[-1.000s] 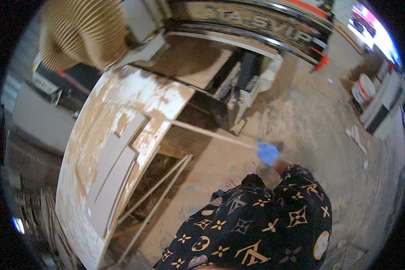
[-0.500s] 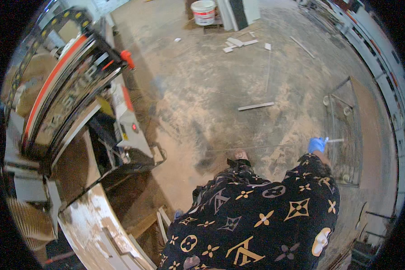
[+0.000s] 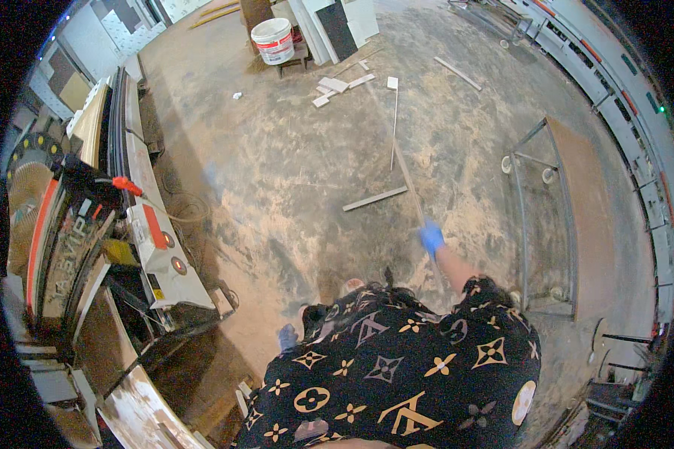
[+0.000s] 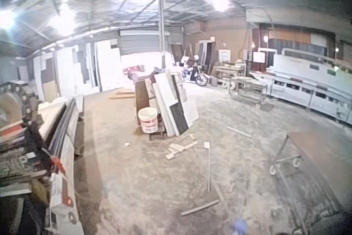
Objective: The person applies adhesive labels to several flat wooden panels on a workbench, then stacks the labeled panels and moves them to a nearby pile. The person also briefly interacts with a CNC machine control panel.
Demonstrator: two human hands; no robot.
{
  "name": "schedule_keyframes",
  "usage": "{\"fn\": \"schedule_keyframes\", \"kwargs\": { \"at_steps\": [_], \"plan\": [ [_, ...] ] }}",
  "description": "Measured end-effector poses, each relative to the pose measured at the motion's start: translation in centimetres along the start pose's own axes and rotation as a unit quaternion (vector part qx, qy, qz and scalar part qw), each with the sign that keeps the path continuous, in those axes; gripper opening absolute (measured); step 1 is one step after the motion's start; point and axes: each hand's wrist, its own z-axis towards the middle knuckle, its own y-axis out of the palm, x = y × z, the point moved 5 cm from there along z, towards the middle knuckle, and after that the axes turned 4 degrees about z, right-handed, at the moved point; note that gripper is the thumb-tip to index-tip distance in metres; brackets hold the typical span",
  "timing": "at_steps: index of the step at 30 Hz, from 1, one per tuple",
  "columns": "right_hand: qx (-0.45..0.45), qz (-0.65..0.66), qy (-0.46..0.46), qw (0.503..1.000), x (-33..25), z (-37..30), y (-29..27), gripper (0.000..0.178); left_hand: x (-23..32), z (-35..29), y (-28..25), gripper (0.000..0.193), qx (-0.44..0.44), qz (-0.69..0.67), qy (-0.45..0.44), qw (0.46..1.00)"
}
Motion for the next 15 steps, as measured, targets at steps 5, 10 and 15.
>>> {"fn": "schedule_keyframes", "kwargs": {
  "at_steps": [5,10,15],
  "plan": [
    [0.059,-0.018,-0.259,0.964,-28.4,14.6,0.9,0.079,1.1,2.4,-0.3,0.036,-0.073,-0.241,-0.344,0.905],
    [-0.067,-0.119,-0.399,0.907,-33.5,12.7,12.2,0.063,0.6,4.7,-1.9,0.034,-0.119,-0.201,-0.343,0.910],
    [-0.258,-0.094,-0.248,0.929,-22.6,8.4,16.8,0.052,0.5,8.8,-2.0,0.033,-0.173,-0.198,-0.326,0.908]
  ]
}}
